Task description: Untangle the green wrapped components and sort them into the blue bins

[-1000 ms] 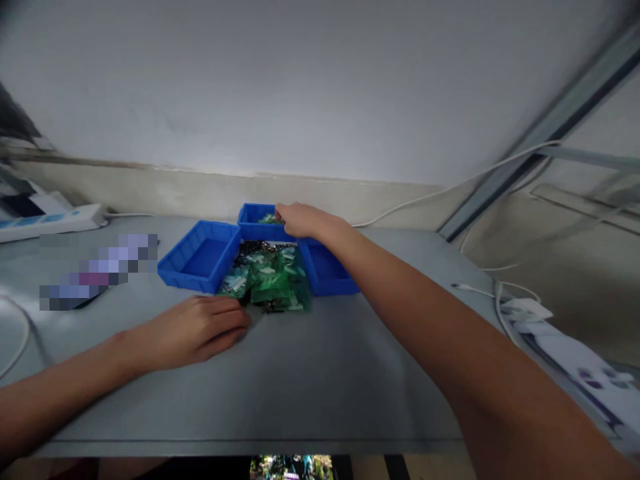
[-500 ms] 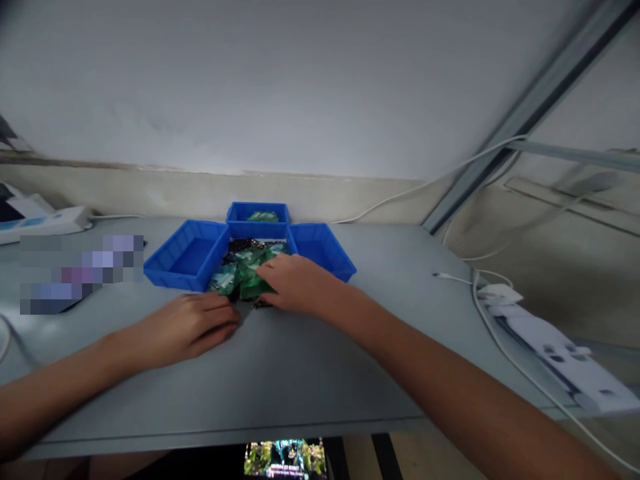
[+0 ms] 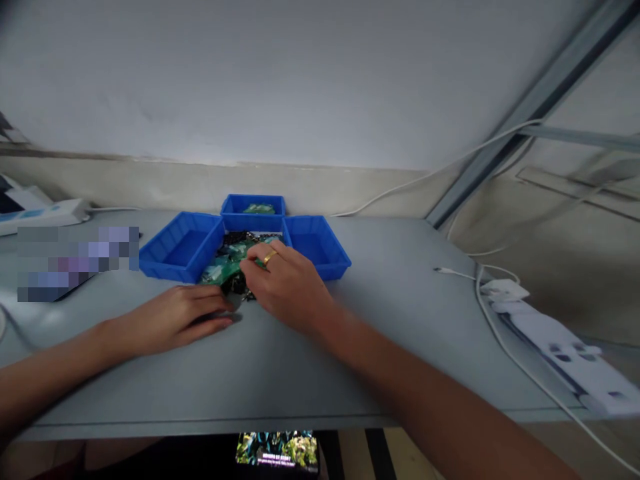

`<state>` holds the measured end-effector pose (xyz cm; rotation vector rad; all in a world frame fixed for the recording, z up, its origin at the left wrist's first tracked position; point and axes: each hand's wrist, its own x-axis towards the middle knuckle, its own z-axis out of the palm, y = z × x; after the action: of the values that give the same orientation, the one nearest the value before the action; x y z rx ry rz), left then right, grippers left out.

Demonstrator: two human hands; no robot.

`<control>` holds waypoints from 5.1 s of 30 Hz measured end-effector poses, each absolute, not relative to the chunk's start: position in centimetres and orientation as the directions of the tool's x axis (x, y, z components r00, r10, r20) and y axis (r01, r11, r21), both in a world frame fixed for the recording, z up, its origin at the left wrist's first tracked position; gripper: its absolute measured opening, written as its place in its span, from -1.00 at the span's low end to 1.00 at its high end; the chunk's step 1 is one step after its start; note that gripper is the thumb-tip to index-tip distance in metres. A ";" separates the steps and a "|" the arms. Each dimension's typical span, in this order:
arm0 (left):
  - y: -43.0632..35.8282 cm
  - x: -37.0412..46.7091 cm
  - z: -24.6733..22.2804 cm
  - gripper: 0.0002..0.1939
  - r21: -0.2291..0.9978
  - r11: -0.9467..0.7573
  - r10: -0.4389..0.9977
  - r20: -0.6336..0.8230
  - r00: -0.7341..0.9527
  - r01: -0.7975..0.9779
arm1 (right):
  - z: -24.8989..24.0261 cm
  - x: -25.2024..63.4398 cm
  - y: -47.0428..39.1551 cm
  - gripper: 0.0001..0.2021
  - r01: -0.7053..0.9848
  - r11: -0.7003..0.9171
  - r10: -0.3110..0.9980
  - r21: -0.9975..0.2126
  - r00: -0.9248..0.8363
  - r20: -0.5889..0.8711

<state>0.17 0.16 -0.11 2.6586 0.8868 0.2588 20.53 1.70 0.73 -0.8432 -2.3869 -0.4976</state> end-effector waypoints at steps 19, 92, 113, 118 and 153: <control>0.7 -0.4 0.3 -0.76 0.887 -0.232 0.768 -0.085 0.635 0.399 | 0.6 20.2 0.5 -0.75 0.450 0.893 0.372 0.011 -0.752 0.544; 0.8 -0.4 0.1 -0.74 0.713 -0.423 0.703 -0.131 0.699 0.559 | 0.3 20.7 0.9 -0.74 0.599 0.769 0.618 -0.225 -0.786 0.019; 0.8 -0.6 0.0 -0.72 0.564 -0.594 0.695 0.000 0.719 0.574 | 0.1 20.6 1.0 -0.81 0.609 0.768 0.628 -0.197 -0.777 0.045; 0.9 -0.7 -0.2 -0.72 0.571 -0.601 0.682 0.002 0.731 0.559 | 0.4 20.6 0.9 -0.80 0.620 0.761 0.635 -0.190 -0.772 0.027; 1.0 -0.7 0.0 -0.76 0.661 -0.516 0.705 -0.035 0.708 0.545 | 0.9 20.7 1.4 -0.64 0.606 0.609 0.661 -0.512 -0.744 -0.094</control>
<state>-0.71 1.03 -0.02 2.2520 0.9469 0.3128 20.69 1.45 0.85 -1.0759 -2.7232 0.8071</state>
